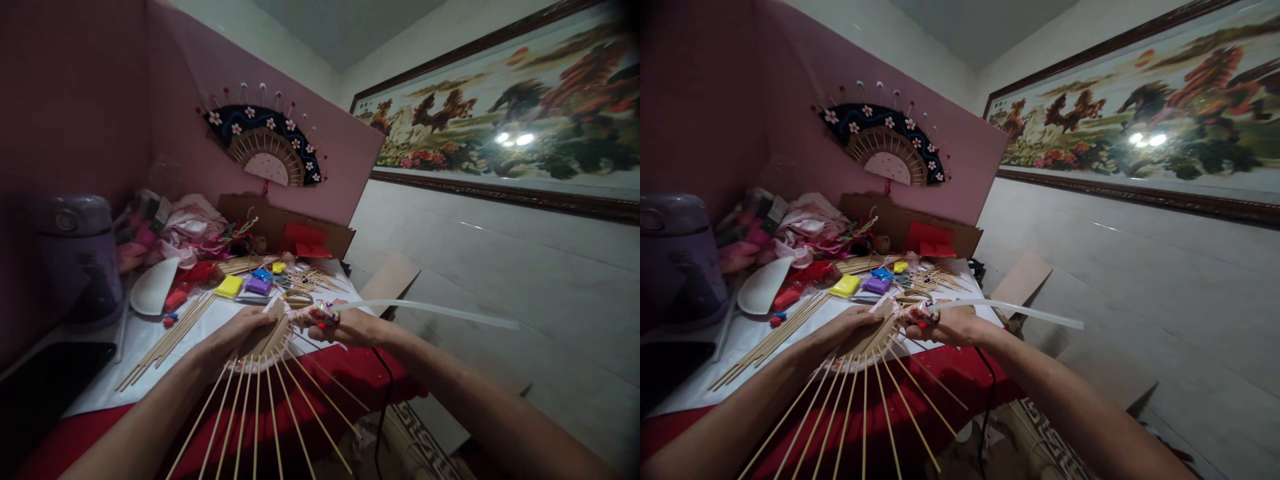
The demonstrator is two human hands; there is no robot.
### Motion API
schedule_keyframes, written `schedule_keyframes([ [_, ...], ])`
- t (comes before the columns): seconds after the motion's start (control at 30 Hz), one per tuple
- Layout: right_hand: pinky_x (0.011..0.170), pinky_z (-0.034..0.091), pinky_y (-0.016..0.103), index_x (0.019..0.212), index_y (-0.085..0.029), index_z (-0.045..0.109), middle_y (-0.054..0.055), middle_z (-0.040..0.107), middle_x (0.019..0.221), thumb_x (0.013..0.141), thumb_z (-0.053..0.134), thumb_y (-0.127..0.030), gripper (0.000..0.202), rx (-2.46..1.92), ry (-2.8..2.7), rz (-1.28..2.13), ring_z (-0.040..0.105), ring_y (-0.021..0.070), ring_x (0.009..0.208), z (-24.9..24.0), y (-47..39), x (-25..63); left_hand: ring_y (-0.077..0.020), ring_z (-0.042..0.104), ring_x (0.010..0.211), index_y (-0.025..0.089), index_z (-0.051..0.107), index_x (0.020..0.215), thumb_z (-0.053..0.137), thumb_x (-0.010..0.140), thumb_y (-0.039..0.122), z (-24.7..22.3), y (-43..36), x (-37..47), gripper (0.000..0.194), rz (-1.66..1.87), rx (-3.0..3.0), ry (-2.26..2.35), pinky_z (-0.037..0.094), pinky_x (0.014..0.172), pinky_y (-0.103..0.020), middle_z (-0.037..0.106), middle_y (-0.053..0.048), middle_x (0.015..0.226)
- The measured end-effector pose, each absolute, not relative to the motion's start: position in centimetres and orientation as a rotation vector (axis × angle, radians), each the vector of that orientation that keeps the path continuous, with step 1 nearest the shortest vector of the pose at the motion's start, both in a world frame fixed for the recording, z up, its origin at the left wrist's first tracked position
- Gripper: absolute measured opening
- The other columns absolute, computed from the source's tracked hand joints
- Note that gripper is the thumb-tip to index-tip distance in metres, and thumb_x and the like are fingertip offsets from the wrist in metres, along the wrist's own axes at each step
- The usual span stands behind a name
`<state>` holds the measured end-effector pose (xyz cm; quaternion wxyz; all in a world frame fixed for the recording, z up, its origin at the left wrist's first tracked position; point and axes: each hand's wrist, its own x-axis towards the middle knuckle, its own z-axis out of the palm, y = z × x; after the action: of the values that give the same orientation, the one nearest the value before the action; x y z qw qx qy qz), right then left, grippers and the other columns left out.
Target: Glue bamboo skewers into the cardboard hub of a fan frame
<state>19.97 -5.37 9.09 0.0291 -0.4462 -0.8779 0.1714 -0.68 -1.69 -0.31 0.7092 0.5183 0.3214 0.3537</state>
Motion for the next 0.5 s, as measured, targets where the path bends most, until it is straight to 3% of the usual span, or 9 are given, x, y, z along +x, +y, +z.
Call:
schedule_keyframes([
  [0.13,0.047,0.024,0.022,0.072,-0.015,0.054,-0.004,0.042,0.055,0.076,0.049,-0.029,0.015,-1.447,-2.726,0.476,0.032,0.0072,0.051,9.08,-5.23,19.91,-0.0163,0.059,0.060,0.010,0.064,0.096,0.061,0.068,0.037,-0.53,-1.60,-0.78,0.039,0.773,1.179,0.702,0.041,0.057,-0.026,0.068,-0.008,0.077],
  [0.27,0.047,0.023,0.021,0.072,-0.016,0.052,-0.004,0.042,0.055,0.077,0.047,-0.034,0.019,-1.409,-2.767,0.465,0.032,0.0065,0.050,8.94,-4.94,20.11,-0.0159,0.059,0.062,0.010,0.063,0.098,0.059,0.070,0.035,-0.44,-1.75,-0.78,0.038,0.776,1.190,0.687,0.041,0.057,-0.025,0.068,-0.008,0.080],
  [0.5,0.049,0.026,0.021,0.073,-0.018,0.052,-0.003,0.044,0.058,0.077,0.048,-0.040,0.023,-1.445,-2.721,0.640,0.037,0.0070,0.053,8.90,-4.79,20.41,-0.0128,0.056,0.055,0.012,0.065,0.084,0.060,0.070,0.033,-0.25,-2.13,-0.49,0.026,0.757,1.181,0.757,0.039,0.053,-0.023,0.066,-0.004,0.070],
])
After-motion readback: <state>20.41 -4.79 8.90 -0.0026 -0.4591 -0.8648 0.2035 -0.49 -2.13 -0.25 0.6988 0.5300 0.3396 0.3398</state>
